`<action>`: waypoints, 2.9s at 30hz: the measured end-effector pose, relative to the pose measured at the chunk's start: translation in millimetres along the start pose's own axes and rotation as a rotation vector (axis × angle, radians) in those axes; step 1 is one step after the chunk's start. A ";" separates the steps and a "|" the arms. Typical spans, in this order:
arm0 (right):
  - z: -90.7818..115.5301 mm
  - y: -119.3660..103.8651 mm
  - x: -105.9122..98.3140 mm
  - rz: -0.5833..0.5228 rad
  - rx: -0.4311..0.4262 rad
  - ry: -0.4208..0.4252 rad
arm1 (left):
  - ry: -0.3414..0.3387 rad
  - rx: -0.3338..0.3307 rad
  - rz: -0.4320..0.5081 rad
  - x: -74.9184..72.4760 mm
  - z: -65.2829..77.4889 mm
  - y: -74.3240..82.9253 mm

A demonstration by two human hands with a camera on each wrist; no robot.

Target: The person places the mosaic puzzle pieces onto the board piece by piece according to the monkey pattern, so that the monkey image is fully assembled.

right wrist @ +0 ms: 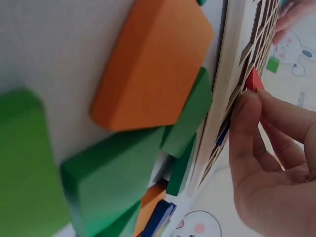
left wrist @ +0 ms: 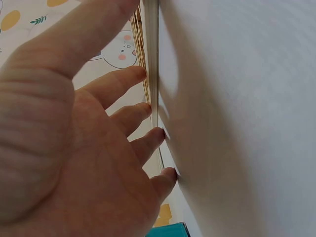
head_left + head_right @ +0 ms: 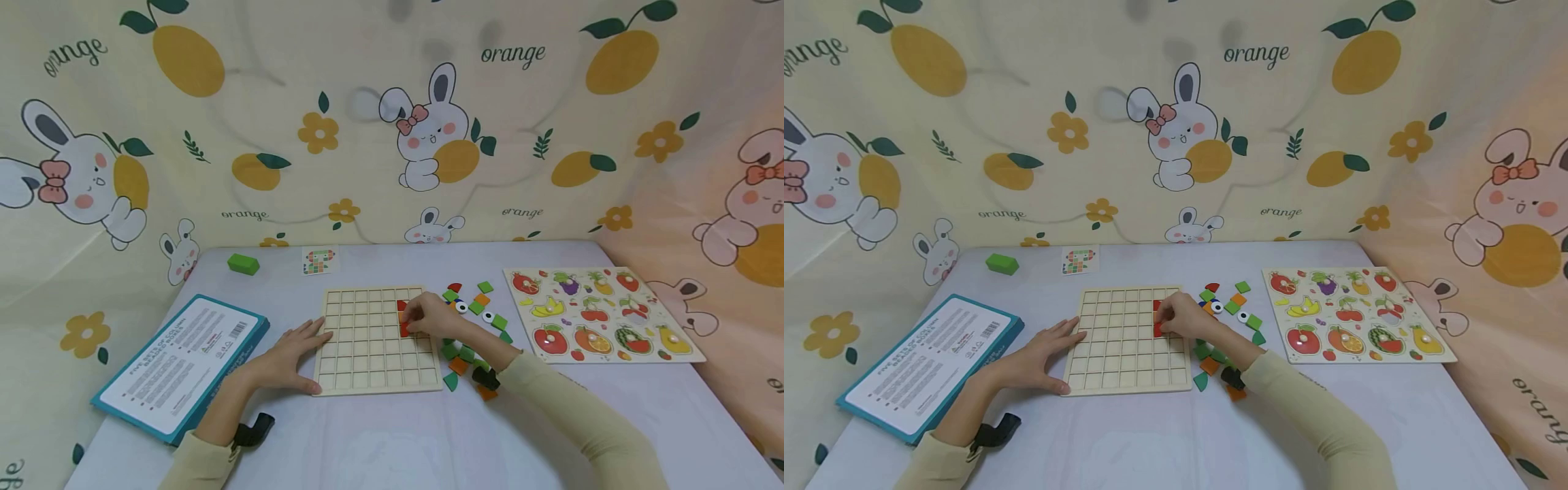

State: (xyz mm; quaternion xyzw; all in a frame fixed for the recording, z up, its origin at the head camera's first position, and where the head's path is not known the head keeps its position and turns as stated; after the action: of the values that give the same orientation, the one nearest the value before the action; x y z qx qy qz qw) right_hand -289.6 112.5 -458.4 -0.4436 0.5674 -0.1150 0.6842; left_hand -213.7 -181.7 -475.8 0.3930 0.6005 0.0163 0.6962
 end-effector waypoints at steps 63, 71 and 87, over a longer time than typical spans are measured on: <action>94.6 49.0 -60.1 0.213 0.224 0.136 | -0.016 -0.022 -0.014 2.2 -3.1 -3.0; 81.1 41.0 -61.0 0.127 0.143 0.147 | -0.016 -0.021 -0.010 1.7 -1.8 -1.3; 1.6 2.1 -5.1 -0.053 -0.054 0.027 | -0.015 -0.022 0.002 2.8 -1.7 -3.5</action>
State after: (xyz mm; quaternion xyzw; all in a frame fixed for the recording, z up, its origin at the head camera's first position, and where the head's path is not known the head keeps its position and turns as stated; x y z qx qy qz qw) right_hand -290.7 117.9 -456.6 -0.4751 0.5675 -0.1240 0.6610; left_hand -215.9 -181.8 -480.1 0.3859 0.5948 0.0207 0.7049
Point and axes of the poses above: each hand's wrist, its own z-axis away from the middle knuckle, its own x-axis out of the palm, y = z × x, the point moved 4 cm from there along -z, towards the middle knuckle, and after that the axes turned 9 degrees about y, right-handed, at the moved point
